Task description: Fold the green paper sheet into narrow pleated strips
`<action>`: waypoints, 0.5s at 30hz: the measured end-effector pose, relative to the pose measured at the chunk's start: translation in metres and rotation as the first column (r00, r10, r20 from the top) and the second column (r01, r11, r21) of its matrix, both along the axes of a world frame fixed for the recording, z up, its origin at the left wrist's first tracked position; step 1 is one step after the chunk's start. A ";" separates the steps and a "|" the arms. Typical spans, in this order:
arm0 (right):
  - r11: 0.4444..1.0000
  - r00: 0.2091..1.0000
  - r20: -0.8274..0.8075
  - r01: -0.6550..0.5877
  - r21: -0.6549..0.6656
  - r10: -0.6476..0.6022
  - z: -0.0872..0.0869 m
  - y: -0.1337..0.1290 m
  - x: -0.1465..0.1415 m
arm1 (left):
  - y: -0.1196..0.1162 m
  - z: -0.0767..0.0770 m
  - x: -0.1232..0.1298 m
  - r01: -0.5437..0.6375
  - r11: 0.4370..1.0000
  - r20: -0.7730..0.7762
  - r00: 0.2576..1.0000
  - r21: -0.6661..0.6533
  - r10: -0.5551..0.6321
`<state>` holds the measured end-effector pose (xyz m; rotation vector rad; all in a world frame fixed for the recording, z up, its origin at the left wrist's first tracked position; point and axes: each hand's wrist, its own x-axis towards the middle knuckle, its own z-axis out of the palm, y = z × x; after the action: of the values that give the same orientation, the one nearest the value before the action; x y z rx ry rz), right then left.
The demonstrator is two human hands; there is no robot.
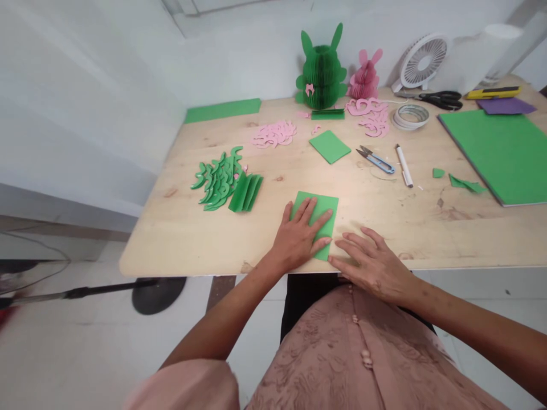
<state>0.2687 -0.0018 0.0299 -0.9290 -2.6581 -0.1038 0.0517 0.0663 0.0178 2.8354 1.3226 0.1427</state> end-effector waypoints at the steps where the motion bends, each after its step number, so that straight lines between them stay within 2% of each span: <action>1: 1.000 1.000 0.005 0.000 0.003 0.000 0.000 0.000 0.000 | 0.000 0.000 0.000 -0.001 1.000 0.000 1.000 -0.001 0.001; 9: 0.999 1.000 -0.014 -0.001 -0.033 0.000 -0.002 -0.001 0.001 | 0.000 0.000 0.000 0.008 1.000 0.001 1.000 0.022 -0.008; 15: 1.000 1.000 -0.027 0.011 -0.003 -0.011 -0.004 -0.002 -0.001 | 0.000 0.000 -0.001 0.012 0.999 -0.005 1.000 0.035 -0.011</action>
<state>0.2678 -0.0040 0.0263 -0.9390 -2.6298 -0.0898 0.0506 0.0660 0.0182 2.8732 1.3173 0.1611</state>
